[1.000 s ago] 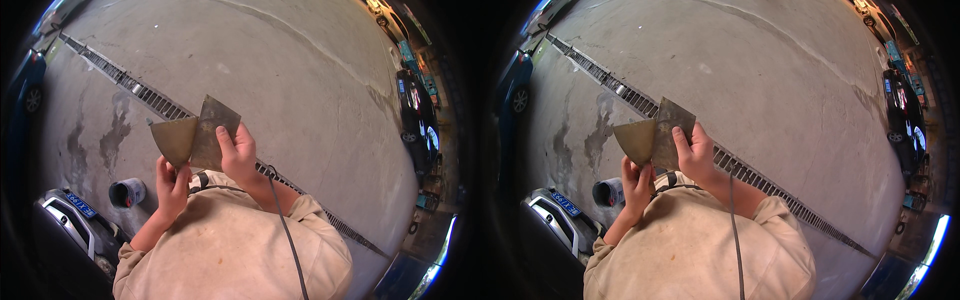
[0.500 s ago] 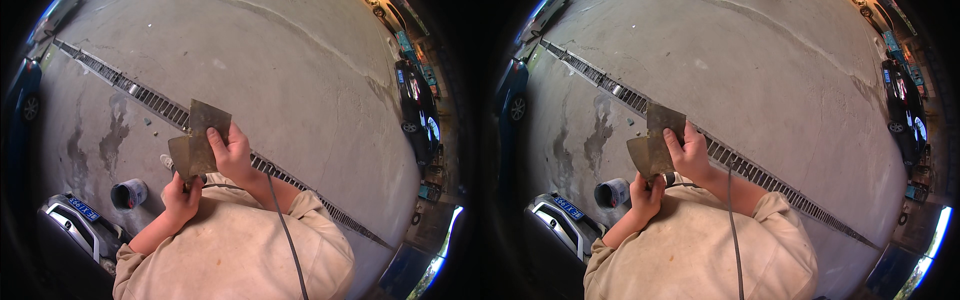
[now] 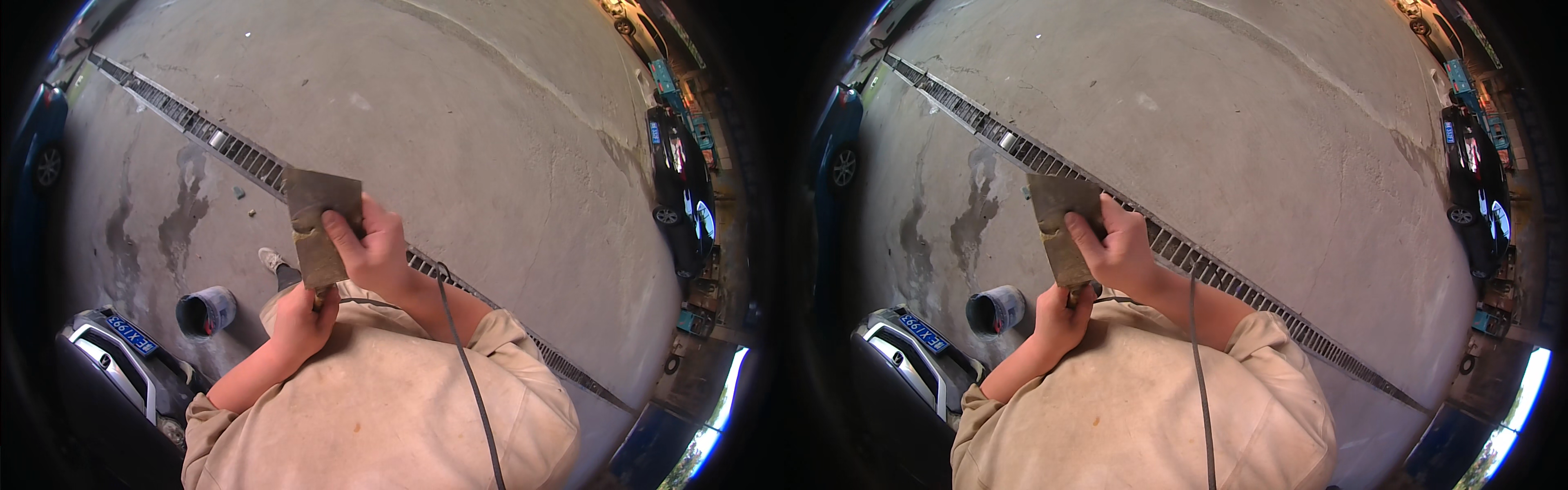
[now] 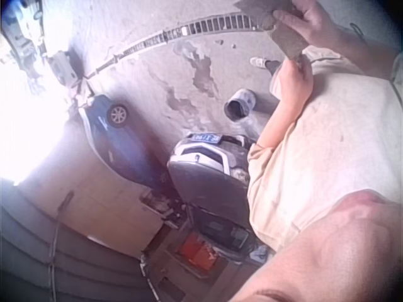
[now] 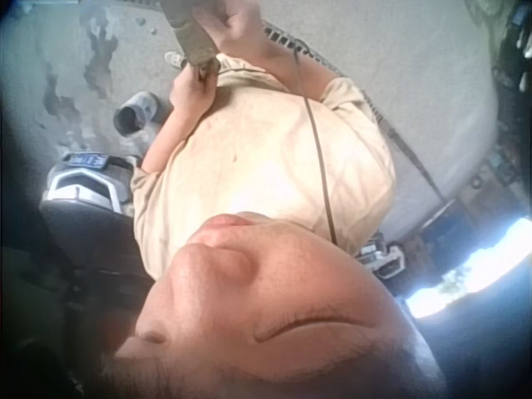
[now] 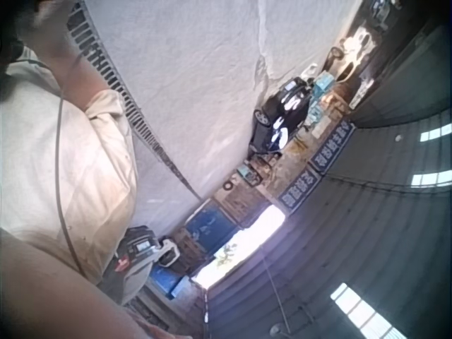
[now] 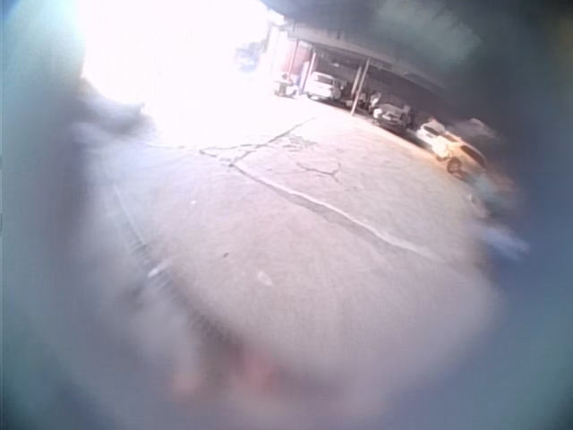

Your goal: The person applies a beige filler paste to a black car bumper using a metal spreader, smoothing the surface with their finger. They then scrape excess filler from the spreader.

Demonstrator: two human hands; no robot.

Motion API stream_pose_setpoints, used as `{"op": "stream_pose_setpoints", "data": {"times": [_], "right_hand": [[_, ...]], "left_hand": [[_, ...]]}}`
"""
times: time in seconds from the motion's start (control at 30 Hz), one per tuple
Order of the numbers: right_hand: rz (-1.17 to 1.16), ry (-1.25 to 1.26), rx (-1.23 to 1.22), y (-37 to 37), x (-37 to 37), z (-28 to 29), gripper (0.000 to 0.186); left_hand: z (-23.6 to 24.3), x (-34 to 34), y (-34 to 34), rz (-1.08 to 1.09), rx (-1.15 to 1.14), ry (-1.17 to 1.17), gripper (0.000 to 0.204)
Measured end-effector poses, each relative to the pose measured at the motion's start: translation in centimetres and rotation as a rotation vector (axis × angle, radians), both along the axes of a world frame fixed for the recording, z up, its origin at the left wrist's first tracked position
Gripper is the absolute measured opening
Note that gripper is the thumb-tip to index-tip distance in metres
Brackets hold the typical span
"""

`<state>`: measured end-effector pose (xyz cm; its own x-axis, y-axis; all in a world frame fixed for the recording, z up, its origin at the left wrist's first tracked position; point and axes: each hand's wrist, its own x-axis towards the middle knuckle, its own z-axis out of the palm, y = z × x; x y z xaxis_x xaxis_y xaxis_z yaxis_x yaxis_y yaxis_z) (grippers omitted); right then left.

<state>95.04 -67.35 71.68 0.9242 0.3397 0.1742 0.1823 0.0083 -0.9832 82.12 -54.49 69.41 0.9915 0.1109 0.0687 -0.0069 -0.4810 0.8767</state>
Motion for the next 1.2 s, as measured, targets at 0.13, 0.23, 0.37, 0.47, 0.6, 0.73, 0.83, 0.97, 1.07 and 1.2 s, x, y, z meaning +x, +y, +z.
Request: {"op": "stream_pose_setpoints", "data": {"times": [0.13,0.23,0.37,0.47,0.6,0.73,0.83,0.97,1.07,1.2], "right_hand": [[-0.064,0.057,0.036,0.1,1.6,-0.1,0.022],[-0.228,0.108,0.268,-0.6,3.5,-0.6,0.021],[-0.240,-0.158,0.238,-2.7,5.0,-0.9,0.014],[0.026,-0.593,-0.034,-3.2,5.4,-0.8,0.035],[0.245,-0.784,-0.198,-2.6,5.9,-1.1,0.056],[0.376,-0.443,-0.388,-4.8,5.7,-2.5,0.049],[0.413,-0.382,-0.675,-5.9,6.1,-4.7,0.037],[0.154,-0.366,-0.933,-5.1,5.8,-6.7,0.028],[-0.024,-0.531,-0.758,-2.9,3.5,-5.8,0.034],[0.121,-0.918,-0.665,0.2,2.1,-4.3,0.049]], "left_hand": [[-0.5,1.5,0.8,0.021,-0.044,0.037,0.018],[-0.8,2.5,1.6,0.123,-0.455,0.237,0.015],[-0.6,2.9,3.6,0.080,-0.985,0.276,0.022],[-0.4,3.1,4.8,-0.045,-0.935,0.367,0.023],[-0.4,3.4,5.4,-0.049,-0.853,0.374,0.022],[-0.7,3.4,5.6,-0.065,-0.762,0.386,0.021],[-1.8,3.8,5.5,0.009,-0.754,0.408,0.020],[-4.1,5.1,5.1,0.182,-0.813,0.311,0.024],[-5.2,5.6,4.6,0.231,-0.750,0.327,0.029],[-5.4,5.6,4.0,0.149,-0.719,0.364,0.038]]}}
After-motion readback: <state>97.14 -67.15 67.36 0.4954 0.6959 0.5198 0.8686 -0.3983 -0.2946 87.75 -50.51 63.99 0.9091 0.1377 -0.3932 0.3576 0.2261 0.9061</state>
